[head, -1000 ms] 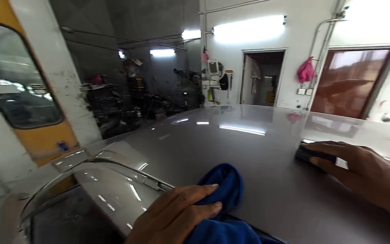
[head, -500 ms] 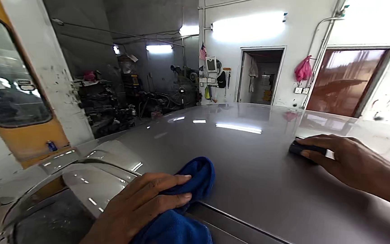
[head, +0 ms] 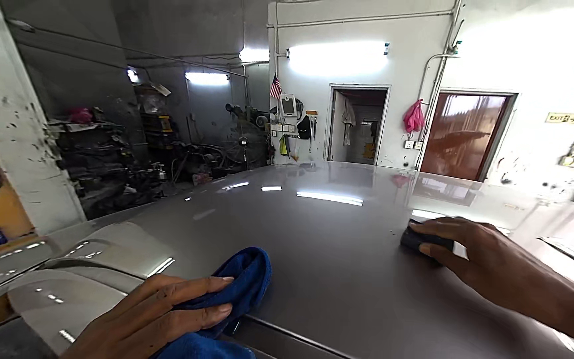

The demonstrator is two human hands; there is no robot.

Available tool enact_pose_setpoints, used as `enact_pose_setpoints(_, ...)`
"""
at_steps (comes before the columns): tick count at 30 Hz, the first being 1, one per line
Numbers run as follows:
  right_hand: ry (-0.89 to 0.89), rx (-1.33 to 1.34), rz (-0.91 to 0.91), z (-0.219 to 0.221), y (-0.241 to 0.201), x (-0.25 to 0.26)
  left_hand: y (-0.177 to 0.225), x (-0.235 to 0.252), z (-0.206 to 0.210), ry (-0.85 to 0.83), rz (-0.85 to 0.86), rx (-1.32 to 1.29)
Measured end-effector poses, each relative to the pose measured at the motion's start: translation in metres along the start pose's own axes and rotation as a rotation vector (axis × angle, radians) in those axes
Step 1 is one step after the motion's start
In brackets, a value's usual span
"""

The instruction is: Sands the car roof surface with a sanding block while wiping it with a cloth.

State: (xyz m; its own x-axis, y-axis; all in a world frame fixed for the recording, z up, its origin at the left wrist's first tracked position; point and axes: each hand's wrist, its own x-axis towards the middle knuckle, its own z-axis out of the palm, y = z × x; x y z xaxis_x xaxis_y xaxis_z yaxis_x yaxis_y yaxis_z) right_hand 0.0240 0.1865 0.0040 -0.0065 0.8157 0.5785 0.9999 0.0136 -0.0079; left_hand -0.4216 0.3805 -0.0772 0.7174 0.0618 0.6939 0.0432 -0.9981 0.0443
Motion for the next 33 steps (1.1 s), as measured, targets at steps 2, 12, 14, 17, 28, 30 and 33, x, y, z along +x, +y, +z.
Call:
enact_pose_setpoints(2,0.023,0.000,-0.018,0.003,0.003,-0.001,0.000,-0.001,0.000,0.006,-0.010,0.003)
enact_pose_setpoints(12,0.040,0.002,-0.060,-0.001,0.000,-0.008,0.001,-0.003,0.001,0.031,-0.019,0.021)
enact_pose_setpoints(14,0.012,0.015,-0.070,0.003,0.003,-0.003,0.000,-0.006,0.004,0.036,-0.016,0.026)
enact_pose_setpoints(17,-0.051,0.009,-0.056,0.003,0.000,0.018,-0.003,-0.008,0.005,0.078,0.003,0.054)
enact_pose_setpoints(28,-0.067,-0.014,-0.042,0.004,0.004,0.022,-0.006,-0.016,0.004,0.068,-0.024,0.005)
enact_pose_setpoints(30,-0.073,-0.010,-0.040,-0.005,-0.003,0.007,-0.001,-0.010,0.001,0.047,-0.026,-0.016)
enact_pose_setpoints(33,-0.048,-0.012,-0.070,-0.008,-0.001,-0.003,0.004,-0.008,0.005,0.063,-0.053,-0.035)
